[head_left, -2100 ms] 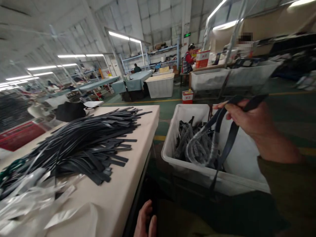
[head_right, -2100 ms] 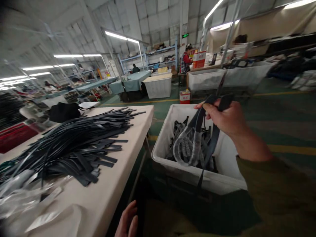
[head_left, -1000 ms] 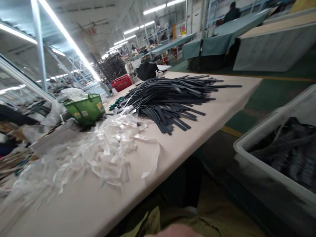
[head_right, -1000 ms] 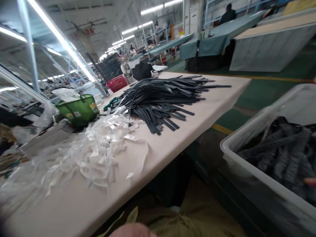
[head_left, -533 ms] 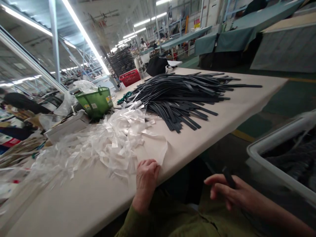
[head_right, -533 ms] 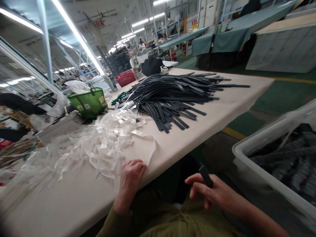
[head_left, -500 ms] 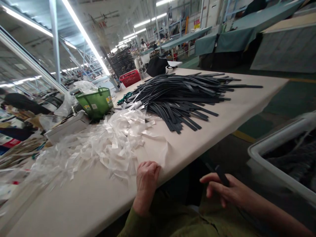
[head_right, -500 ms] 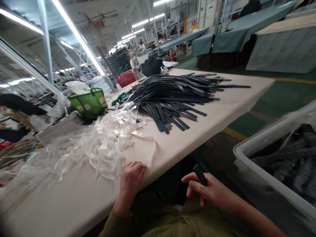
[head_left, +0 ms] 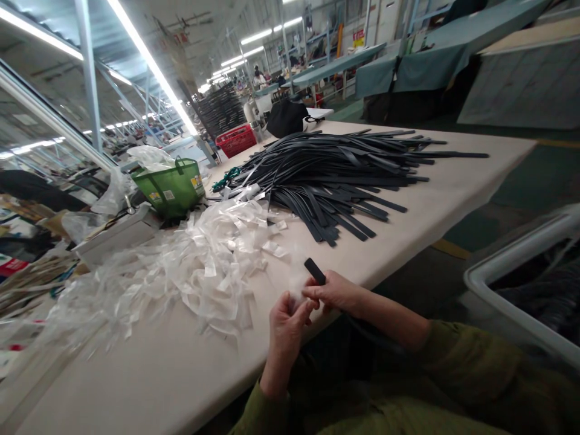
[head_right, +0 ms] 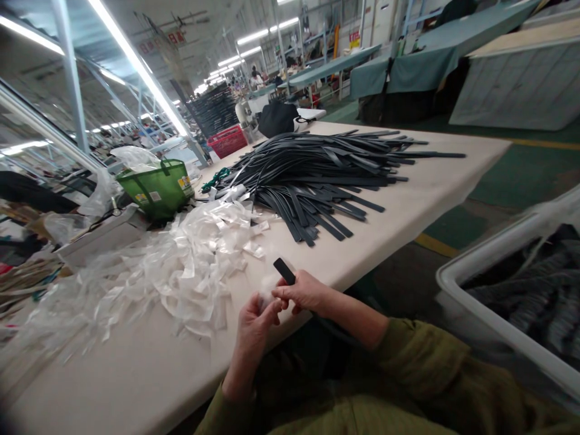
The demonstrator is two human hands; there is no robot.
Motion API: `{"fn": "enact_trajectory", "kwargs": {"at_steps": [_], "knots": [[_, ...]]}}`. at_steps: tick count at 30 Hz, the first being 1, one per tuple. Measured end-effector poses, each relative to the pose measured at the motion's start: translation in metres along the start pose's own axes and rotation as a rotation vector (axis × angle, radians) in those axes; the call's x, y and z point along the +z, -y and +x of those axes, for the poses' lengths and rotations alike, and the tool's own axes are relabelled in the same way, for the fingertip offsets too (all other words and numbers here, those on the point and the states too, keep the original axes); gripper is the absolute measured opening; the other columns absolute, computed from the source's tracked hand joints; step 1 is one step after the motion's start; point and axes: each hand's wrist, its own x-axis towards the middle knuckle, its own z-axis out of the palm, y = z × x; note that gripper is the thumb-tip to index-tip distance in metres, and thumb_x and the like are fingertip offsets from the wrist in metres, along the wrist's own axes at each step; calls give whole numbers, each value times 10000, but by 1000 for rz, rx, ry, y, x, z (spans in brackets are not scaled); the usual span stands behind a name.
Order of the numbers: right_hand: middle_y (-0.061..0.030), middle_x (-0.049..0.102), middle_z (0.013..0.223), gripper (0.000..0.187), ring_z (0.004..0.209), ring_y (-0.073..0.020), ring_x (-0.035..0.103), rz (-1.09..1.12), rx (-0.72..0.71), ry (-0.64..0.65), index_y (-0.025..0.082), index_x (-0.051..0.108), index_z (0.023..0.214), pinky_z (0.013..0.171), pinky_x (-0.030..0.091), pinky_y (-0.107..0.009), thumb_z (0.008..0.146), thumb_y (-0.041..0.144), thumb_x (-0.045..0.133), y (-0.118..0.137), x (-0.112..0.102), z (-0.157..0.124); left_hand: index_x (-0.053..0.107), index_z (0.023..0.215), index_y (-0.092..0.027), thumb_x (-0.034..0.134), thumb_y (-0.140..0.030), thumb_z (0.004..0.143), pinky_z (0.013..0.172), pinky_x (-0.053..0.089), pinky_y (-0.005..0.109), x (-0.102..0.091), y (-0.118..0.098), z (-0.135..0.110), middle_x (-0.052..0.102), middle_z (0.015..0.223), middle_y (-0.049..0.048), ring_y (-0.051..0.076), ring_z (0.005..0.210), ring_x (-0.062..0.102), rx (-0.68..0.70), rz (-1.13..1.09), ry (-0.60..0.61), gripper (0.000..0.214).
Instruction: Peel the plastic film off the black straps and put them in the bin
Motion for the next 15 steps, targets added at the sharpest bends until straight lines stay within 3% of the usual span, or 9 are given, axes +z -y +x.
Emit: {"fn": "enact_trajectory", "kwargs": {"at_steps": [4,9,12,15], "knots": [[19,589,543,186,501,-87,511,-111,-32,-67,149,617,663,426,432,-157,751,312,627,7,-10,6,639,743,-153,710,-516,773,541,422,194,-9,4,0,633,633,-7,77,524,524,-64,-142,76,372],[4,625,543,131,497,-106,538,-275,-41,-167,153,636,659,421,439,-171,760,238,630,23,-36,18,676,767,-128,795,-461,710,540,427,169,-12,6,4,707,696,42,72,537,577,-220,-251,141,358],[-25,665,595,114,512,-133,569,-395,-58,-336,153,654,688,455,454,-206,781,214,626,35,-66,25,677,765,-124,826,-445,677,522,436,169,-10,3,7,710,702,41,70,517,583,-241,-322,122,365],[-81,714,728,104,682,-210,655,-489,-89,-572,150,679,821,561,477,-254,813,226,609,46,-101,20,659,790,-132,856,-435,637,545,485,202,-7,0,8,702,703,31,89,519,605,-289,-434,95,392]]}}
